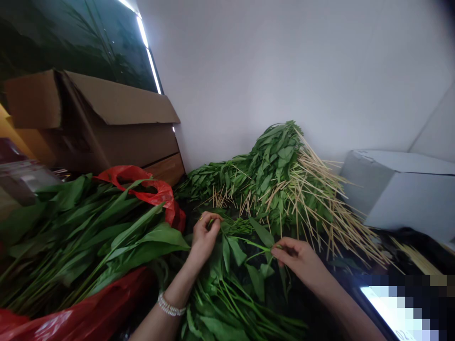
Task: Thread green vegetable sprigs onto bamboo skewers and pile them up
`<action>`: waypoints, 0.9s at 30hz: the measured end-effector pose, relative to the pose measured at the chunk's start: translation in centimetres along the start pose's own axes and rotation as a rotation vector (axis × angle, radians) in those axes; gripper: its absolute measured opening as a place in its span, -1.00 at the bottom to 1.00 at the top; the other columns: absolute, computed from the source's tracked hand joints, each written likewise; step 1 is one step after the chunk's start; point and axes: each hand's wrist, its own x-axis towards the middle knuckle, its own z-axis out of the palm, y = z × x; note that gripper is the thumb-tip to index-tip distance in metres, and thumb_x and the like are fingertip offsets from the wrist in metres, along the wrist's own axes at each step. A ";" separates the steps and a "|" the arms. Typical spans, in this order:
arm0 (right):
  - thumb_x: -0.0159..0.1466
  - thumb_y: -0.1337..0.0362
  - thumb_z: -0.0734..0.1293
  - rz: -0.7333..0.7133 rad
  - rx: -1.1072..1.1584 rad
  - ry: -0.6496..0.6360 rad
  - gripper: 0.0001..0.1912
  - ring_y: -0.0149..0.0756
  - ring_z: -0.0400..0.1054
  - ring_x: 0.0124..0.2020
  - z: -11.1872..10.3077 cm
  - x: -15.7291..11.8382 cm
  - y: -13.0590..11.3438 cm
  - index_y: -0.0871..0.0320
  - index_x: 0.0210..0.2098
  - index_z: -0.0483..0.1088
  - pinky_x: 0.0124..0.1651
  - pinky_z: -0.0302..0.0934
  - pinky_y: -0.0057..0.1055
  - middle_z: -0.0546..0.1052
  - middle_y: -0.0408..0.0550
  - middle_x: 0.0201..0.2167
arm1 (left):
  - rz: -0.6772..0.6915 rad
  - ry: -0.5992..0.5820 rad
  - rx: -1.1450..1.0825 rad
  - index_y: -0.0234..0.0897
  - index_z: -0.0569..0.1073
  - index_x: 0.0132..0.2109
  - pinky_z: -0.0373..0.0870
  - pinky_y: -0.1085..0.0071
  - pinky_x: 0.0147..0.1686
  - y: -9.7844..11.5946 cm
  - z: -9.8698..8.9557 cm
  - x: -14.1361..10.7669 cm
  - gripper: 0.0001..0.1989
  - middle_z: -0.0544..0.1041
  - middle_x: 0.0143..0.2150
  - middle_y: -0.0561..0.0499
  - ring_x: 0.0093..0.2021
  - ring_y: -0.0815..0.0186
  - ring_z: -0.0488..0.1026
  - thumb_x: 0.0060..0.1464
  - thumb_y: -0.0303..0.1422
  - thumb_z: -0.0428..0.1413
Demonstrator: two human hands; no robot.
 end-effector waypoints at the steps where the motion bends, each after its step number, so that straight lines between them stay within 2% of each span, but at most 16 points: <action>1: 0.11 0.04 0.36 -0.014 -0.010 0.014 -0.72 -0.39 0.25 -0.57 0.0 0.0 0.1 0.14 -0.47 0.49 -0.48 0.10 -0.47 0.42 -0.20 -0.65 | -0.021 -0.013 -0.014 -0.27 0.43 -0.37 0.34 0.43 -0.26 -0.1 -0.1 0.1 -0.82 0.45 -0.39 0.04 -0.31 0.32 0.41 0.14 -0.34 0.00; 6: 0.13 0.07 0.34 -0.065 -0.098 0.076 -0.75 -0.37 0.27 -0.52 0.6 0.0 0.5 0.12 -0.39 0.53 -0.43 0.12 -0.44 0.47 -0.18 -0.55 | -0.007 -0.137 -0.099 -0.23 0.34 -0.25 0.33 0.39 -0.17 0.5 0.0 -0.7 -0.75 0.45 -0.34 0.03 -0.27 0.31 0.40 0.31 -0.25 -0.14; 9: 0.14 0.08 0.34 -0.081 -0.119 0.075 -0.76 -0.32 0.34 -0.46 1.0 -0.1 0.6 0.10 -0.37 0.53 -0.36 0.19 -0.41 0.53 -0.14 -0.47 | 0.024 -0.201 -0.070 -0.22 0.31 -0.22 0.34 0.43 -0.27 1.2 0.0 -1.6 -0.73 0.42 -0.41 0.07 -0.37 0.34 0.39 0.35 -0.24 -0.19; 12: 0.15 0.10 0.34 -0.106 -0.142 0.081 -0.78 -0.28 0.40 -0.39 1.2 -0.1 0.5 0.08 -0.35 0.54 -0.28 0.23 -0.39 0.56 -0.12 -0.41 | 0.156 -0.389 0.075 -0.22 0.38 -0.09 0.36 0.41 -0.26 1.8 0.0 -2.2 -0.75 0.51 -0.26 0.00 -0.28 0.30 0.46 0.29 -0.16 -0.04; 14: 0.17 0.12 0.34 -0.129 -0.158 0.094 -0.80 -0.28 0.41 -0.37 1.3 -0.1 0.5 0.08 -0.34 0.54 -0.24 0.23 -0.38 0.57 -0.12 -0.38 | 0.272 -0.508 0.183 -0.19 0.40 0.03 0.37 0.39 -0.21 2.0 0.1 -2.5 -0.65 0.54 -0.15 -0.03 -0.20 0.26 0.49 0.17 -0.13 0.12; 16: 0.17 0.13 0.34 -0.148 -0.171 0.105 -0.81 -0.28 0.41 -0.35 1.4 -0.1 0.5 0.07 -0.35 0.54 -0.23 0.23 -0.38 0.57 -0.13 -0.37 | 0.378 -0.583 0.295 -0.16 0.44 0.05 0.37 0.41 -0.24 2.1 0.2 -2.6 -0.63 0.55 -0.19 -0.01 -0.23 0.26 0.50 0.14 -0.16 0.17; 18: 0.17 0.13 0.34 -0.161 -0.183 0.106 -0.82 -0.27 0.41 -0.33 1.4 -0.2 0.5 0.06 -0.35 0.54 -0.23 0.24 -0.39 0.57 -0.13 -0.37 | 0.476 -0.621 0.407 -0.14 0.49 0.00 0.35 0.44 -0.30 2.1 0.4 -2.7 -0.75 0.52 -0.28 0.01 -0.29 0.29 0.48 0.20 -0.24 0.12; 21: 0.19 0.15 0.32 -0.169 -0.188 0.097 -0.82 -0.27 0.42 -0.33 1.3 -0.2 0.4 0.05 -0.33 0.55 -0.23 0.25 -0.39 0.58 -0.13 -0.35 | 0.565 -0.637 0.526 -0.19 0.50 -0.06 0.33 0.44 -0.33 2.2 0.7 -2.7 -0.83 0.48 -0.34 0.02 -0.32 0.29 0.45 0.25 -0.35 0.06; 27: 0.25 0.17 0.25 -0.224 -0.293 0.083 -0.75 -0.23 0.44 -0.27 0.8 -0.2 0.6 0.06 -0.23 0.55 -0.18 0.26 -0.34 0.58 -0.07 -0.31 | 0.584 -0.602 0.603 -0.26 0.46 -0.14 0.35 0.39 -0.28 1.9 0.9 -2.9 -0.84 0.50 -0.28 -0.01 -0.25 0.23 0.45 0.10 -0.51 0.12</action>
